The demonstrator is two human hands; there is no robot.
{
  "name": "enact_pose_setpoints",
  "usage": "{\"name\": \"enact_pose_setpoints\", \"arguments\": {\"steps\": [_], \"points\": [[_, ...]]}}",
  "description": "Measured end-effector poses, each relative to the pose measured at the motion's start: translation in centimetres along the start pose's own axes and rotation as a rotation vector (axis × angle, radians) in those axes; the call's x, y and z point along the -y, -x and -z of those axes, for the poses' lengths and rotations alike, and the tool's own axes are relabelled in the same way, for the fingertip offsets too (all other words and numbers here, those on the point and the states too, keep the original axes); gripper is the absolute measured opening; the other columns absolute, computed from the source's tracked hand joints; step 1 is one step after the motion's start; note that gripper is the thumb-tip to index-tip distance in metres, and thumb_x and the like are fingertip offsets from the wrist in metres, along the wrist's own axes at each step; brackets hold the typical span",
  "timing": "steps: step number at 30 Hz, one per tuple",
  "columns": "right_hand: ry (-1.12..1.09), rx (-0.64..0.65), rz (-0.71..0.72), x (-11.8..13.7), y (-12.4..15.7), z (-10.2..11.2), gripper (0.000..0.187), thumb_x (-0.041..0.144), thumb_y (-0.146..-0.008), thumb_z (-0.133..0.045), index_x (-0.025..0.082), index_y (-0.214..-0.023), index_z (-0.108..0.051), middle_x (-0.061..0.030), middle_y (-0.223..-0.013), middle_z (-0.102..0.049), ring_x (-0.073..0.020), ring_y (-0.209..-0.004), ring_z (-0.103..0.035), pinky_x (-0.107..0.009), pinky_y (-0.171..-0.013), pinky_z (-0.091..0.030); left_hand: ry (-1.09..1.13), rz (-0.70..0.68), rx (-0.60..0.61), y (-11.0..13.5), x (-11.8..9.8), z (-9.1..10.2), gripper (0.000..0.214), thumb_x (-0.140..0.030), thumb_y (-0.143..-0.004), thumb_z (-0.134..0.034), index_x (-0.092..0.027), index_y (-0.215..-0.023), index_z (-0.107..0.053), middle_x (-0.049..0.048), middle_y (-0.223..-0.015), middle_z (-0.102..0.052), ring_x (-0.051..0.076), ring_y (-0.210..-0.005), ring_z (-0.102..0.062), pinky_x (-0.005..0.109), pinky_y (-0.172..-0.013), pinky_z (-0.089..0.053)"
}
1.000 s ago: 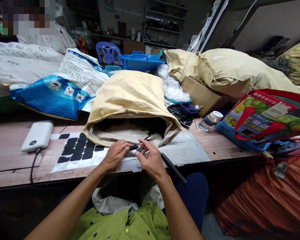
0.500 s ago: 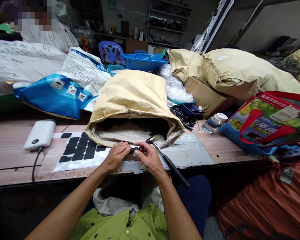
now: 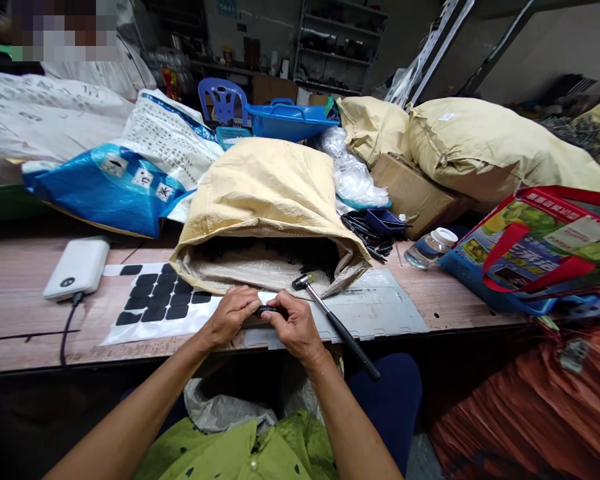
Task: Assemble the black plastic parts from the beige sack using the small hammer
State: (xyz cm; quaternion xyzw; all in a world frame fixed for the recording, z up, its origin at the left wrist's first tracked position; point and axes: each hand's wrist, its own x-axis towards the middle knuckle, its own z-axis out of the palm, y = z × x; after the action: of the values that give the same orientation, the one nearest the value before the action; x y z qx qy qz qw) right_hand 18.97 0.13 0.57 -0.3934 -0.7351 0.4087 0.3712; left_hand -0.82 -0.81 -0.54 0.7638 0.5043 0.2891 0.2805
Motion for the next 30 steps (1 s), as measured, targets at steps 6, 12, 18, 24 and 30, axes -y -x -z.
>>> {"name": "enact_pose_setpoints", "arguments": {"steps": [6, 12, 18, 24, 30], "points": [[-0.119, 0.026, -0.047, -1.0, 0.4, 0.1, 0.025, 0.041, -0.085, -0.075, 0.021, -0.097, -0.064, -0.0001, -0.084, -0.063, -0.0161, -0.076, -0.06, -0.027, -0.069, -0.049, 0.003, 0.006, -0.007, -0.1, -0.3, 0.0, 0.04, -0.034, -0.103, -0.04, -0.02, -0.071, -0.06, -0.0005, -0.077, -0.062, 0.018, -0.082, -0.054, 0.036, -0.079, -0.032], [-0.223, 0.01, -0.062, -1.0, 0.8, 0.1, 0.041, 0.038, -0.084, -0.076, 0.023, -0.119, -0.063, -0.0047, -0.105, -0.066, -0.0178, -0.086, -0.064, -0.027, -0.07, -0.052, 0.058, 0.007, -0.032, 0.0, -0.6, 0.2, 0.04, -0.035, -0.102, -0.041, -0.02, -0.072, -0.063, -0.0003, -0.077, -0.06, 0.018, -0.081, -0.054, 0.035, -0.079, -0.033], [-0.274, -0.008, -0.045, -1.2, 0.8, 0.1, 0.035, 0.036, -0.083, -0.076, 0.022, -0.114, -0.066, -0.0051, -0.102, -0.066, -0.0173, -0.086, -0.062, -0.026, -0.071, -0.051, 0.092, 0.023, -0.043, 0.1, -1.1, 0.3, 0.036, -0.036, -0.1, -0.045, -0.02, -0.077, -0.067, 0.0004, -0.08, -0.064, 0.019, -0.084, -0.056, 0.035, -0.081, -0.033], [-0.334, -0.014, -0.018, -0.9, 0.7, 0.4, 0.029, 0.038, -0.085, -0.075, 0.021, -0.108, -0.069, -0.0044, -0.097, -0.065, -0.0187, -0.087, -0.062, -0.03, -0.078, -0.051, 0.159, 0.013, -0.074, 0.3, -1.2, 0.2, 0.025, -0.038, -0.093, -0.056, -0.02, -0.084, -0.07, 0.0012, -0.084, -0.066, 0.02, -0.086, -0.057, 0.034, -0.082, -0.036], [-0.472, -0.063, 0.009, -0.9, 0.8, 0.7, 0.03, 0.041, -0.088, -0.072, 0.022, -0.111, -0.07, -0.0046, -0.097, -0.062, -0.0184, -0.089, -0.059, -0.028, -0.075, -0.049, 0.164, -0.001, -0.139, 0.6, -1.9, 0.2, 0.017, -0.036, -0.089, -0.062, -0.02, -0.092, -0.066, 0.0039, -0.093, -0.066, 0.023, -0.094, -0.059, 0.034, -0.085, -0.041]]}}
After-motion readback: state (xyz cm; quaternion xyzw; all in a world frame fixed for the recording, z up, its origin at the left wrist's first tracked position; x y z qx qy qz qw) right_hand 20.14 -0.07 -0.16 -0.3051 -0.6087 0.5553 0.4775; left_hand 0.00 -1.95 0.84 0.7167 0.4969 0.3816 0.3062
